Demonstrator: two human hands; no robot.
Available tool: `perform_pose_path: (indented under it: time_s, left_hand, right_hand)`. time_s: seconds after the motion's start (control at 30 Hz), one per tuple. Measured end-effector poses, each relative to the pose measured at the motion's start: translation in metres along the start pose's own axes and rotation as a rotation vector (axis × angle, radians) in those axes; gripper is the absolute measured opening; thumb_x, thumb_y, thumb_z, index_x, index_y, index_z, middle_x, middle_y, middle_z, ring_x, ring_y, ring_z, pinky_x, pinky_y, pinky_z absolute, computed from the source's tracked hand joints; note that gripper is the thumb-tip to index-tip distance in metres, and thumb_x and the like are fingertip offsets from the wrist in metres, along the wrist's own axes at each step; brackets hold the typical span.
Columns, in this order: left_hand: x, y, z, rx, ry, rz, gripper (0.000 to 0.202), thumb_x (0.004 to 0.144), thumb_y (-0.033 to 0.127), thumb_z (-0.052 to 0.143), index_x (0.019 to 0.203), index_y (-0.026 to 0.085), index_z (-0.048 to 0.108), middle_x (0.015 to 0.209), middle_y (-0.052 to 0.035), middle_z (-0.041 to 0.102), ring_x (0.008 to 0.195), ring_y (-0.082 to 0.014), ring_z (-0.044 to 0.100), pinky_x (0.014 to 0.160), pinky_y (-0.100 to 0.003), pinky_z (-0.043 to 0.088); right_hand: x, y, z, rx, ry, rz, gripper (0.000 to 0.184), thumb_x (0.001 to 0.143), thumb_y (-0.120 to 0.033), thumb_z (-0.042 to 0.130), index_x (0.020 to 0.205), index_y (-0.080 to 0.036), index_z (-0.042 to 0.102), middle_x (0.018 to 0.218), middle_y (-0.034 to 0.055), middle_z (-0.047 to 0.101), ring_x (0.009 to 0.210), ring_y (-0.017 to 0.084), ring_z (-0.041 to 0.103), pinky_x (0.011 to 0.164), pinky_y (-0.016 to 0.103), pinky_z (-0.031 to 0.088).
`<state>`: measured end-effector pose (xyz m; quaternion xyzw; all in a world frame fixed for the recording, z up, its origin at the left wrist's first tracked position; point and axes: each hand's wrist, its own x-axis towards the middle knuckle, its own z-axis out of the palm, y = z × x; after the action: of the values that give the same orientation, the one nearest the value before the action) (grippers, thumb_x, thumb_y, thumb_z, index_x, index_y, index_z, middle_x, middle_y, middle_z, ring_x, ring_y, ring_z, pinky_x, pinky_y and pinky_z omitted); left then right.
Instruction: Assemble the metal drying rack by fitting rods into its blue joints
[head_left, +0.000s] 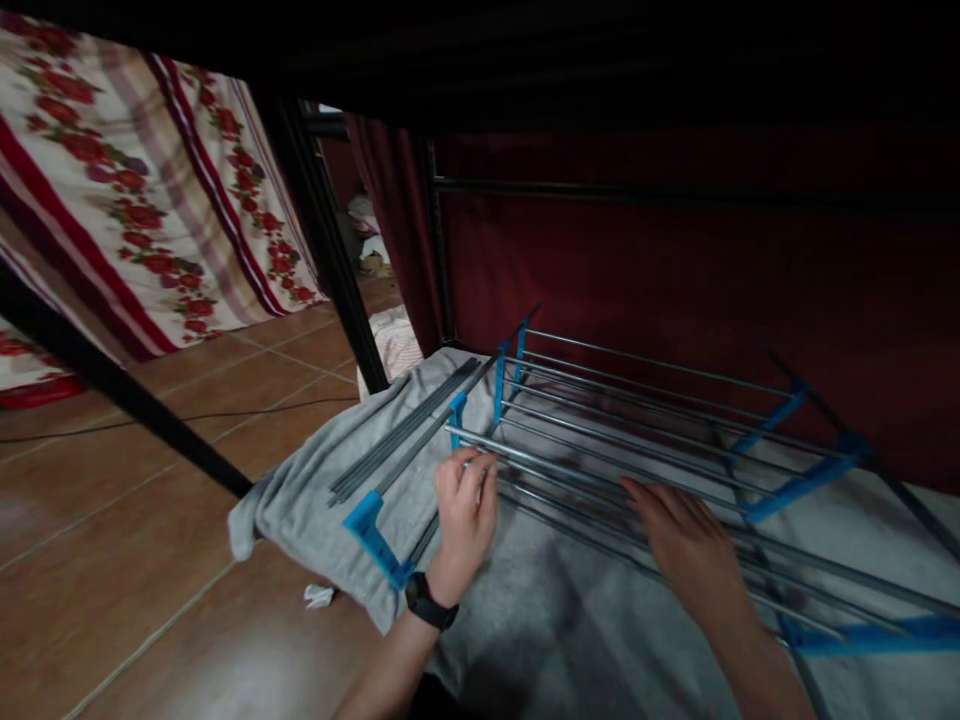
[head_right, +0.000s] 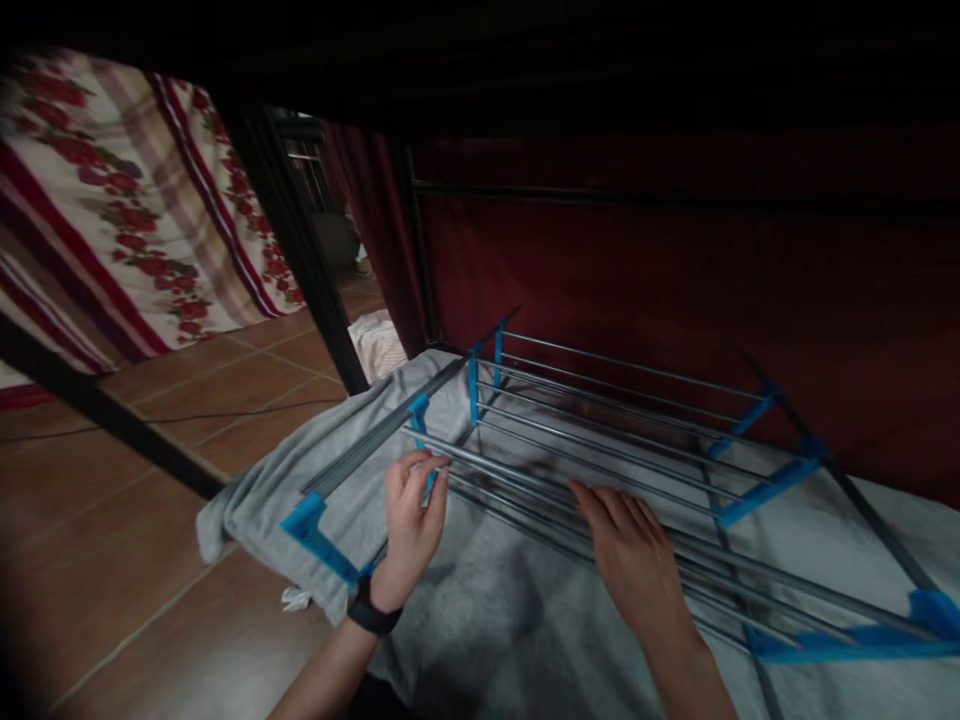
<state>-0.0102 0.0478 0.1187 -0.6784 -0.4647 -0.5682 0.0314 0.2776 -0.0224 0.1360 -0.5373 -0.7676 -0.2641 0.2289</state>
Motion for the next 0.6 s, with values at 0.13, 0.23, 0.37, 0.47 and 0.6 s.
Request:
perform_pose_path:
  time_s: [0.13, 0.23, 0.37, 0.47, 0.6]
  left_hand:
    - [0.003, -0.023, 0.0, -0.125, 0.136, -0.258, 0.01, 0.101, 0.028, 0.052, 0.1, 0.023, 0.061, 0.101, -0.006, 0.062, 0.101, -0.0213, 0.06, 0.093, -0.039, 0.051]
    - [0.004, -0.037, 0.012, -0.213, 0.122, -0.377, 0.021, 0.098, 0.031, 0.057, 0.117, 0.023, 0.061, 0.118, -0.0098, 0.065, 0.114, -0.0232, 0.06, 0.102, -0.042, 0.05]
    - [0.01, -0.051, 0.033, -0.326, 0.165, -0.533, 0.04, 0.093, 0.033, 0.063, 0.13, 0.02, 0.059, 0.133, -0.0152, 0.064, 0.123, -0.0265, 0.061, 0.108, -0.046, 0.049]
    - [0.02, -0.058, 0.04, -0.35, 0.142, -0.56, 0.038, 0.089, 0.029, 0.062, 0.125, 0.018, 0.065, 0.132, -0.015, 0.068, 0.126, -0.0284, 0.062, 0.112, -0.047, 0.048]
    - [0.033, -0.063, 0.041, -0.308, 0.108, -0.552, 0.034, 0.089, 0.029, 0.06, 0.119, 0.018, 0.072, 0.128, -0.0129, 0.073, 0.128, -0.0302, 0.064, 0.117, -0.048, 0.044]
  right_hand:
    - [0.001, 0.008, 0.007, -0.022, 0.024, -0.008, 0.033, 0.103, -0.02, 0.047, 0.132, -0.022, 0.062, 0.099, 0.0061, 0.07, 0.086, 0.022, 0.064, 0.084, 0.038, 0.048]
    - [0.003, 0.012, 0.011, -0.034, 0.025, -0.013, 0.032, 0.103, -0.021, 0.047, 0.132, -0.023, 0.062, 0.099, 0.0065, 0.07, 0.086, 0.022, 0.064, 0.083, 0.038, 0.047]
    - [0.002, 0.015, 0.015, -0.054, 0.023, -0.023, 0.034, 0.104, -0.021, 0.045, 0.134, -0.022, 0.06, 0.097, 0.0067, 0.07, 0.083, 0.021, 0.063, 0.083, 0.038, 0.047]
    - [0.0, 0.015, 0.017, -0.059, 0.009, -0.027, 0.034, 0.104, -0.02, 0.046, 0.136, -0.02, 0.059, 0.098, 0.0065, 0.07, 0.084, 0.021, 0.063, 0.083, 0.038, 0.047]
    - [-0.002, 0.017, 0.02, -0.067, 0.001, -0.038, 0.034, 0.105, -0.021, 0.046, 0.137, -0.02, 0.058, 0.1, 0.0058, 0.071, 0.086, 0.02, 0.064, 0.086, 0.037, 0.046]
